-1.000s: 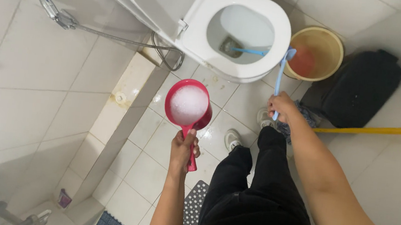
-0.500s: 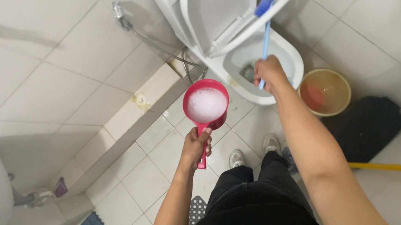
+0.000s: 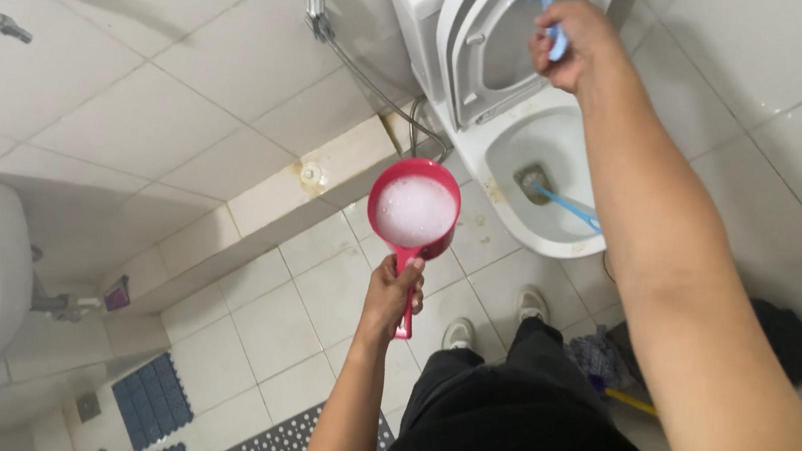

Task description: Clean a toilet bowl using detergent and a toilet brush.

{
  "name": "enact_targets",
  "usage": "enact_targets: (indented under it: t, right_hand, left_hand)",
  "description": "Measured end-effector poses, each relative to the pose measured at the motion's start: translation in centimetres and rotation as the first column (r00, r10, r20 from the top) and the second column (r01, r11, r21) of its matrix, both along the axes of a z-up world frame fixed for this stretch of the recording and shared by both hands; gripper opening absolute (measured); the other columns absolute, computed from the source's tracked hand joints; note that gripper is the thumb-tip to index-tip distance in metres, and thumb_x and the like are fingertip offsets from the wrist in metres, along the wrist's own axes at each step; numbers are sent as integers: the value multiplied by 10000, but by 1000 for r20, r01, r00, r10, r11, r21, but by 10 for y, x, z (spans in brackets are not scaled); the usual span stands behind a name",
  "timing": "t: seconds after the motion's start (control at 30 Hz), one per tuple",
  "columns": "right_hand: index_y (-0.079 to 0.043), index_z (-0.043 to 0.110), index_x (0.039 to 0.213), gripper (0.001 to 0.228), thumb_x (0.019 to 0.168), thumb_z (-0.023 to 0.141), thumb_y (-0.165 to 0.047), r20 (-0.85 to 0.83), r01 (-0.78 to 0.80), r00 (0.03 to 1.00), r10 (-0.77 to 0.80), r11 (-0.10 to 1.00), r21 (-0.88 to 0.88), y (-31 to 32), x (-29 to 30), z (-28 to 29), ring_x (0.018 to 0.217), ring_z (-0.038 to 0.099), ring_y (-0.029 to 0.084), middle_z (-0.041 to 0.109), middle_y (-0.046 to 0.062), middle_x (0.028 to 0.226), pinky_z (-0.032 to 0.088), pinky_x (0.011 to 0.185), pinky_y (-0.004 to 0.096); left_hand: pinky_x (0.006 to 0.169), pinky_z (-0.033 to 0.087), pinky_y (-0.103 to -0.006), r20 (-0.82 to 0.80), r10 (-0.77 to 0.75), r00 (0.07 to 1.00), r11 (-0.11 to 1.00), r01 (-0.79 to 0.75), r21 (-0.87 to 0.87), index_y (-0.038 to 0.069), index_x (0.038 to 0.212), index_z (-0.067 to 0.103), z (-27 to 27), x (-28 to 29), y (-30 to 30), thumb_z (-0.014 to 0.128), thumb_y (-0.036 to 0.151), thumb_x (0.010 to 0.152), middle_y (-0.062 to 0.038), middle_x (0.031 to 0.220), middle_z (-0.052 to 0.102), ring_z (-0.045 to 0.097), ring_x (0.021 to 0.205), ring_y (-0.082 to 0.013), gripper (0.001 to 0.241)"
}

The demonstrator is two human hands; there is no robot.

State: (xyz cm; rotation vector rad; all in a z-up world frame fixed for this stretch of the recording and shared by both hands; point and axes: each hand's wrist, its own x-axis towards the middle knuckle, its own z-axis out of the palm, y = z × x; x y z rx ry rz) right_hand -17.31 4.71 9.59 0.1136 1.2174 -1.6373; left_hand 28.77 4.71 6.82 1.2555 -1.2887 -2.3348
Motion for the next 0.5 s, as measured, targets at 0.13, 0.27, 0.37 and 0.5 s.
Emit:
enact_targets:
  t: [0.13,0.27,0.37,0.5]
  right_hand:
    - [-93,457,825,180,920,609,-92,160,132,981,-106,978,-160,57,-26,-52,459,382,102,415,13,622,290,395,242]
    - [-65,509,858,152,912,648,-93,-31,114,993,-111,982,152,96,-24,-67,448,343,96,449,22,647,264,386,249]
    - [-64,483,839,170,901,638,-99,-16,-18,1000,21,991,136,101,-92,-76,441,352,90,453,28,654,276,383,240]
    - [-7,508,926,144,942,603,-114,109,-106,988,111,993,-51,105,-142,10,480,400,65,541,69,773,335,416,204]
  left_hand:
    - [396,385,-260,-28,57,998,998,-56,17,41,1011,498,1,-26,7,681,213,960,-40,689,550,474,447,-99,256]
    - [403,390,-263,-34,87,996,996,-87,-2,40,1018,503,4,-52,19,679,214,963,-46,701,551,477,453,-105,253]
    - [406,393,-264,-38,95,995,995,-95,-21,36,1016,503,10,-75,21,681,214,971,-48,707,550,477,459,-106,256]
    - [405,395,-263,-61,98,993,994,-100,-42,37,1008,500,18,-96,27,673,222,979,-47,709,552,481,460,-105,255]
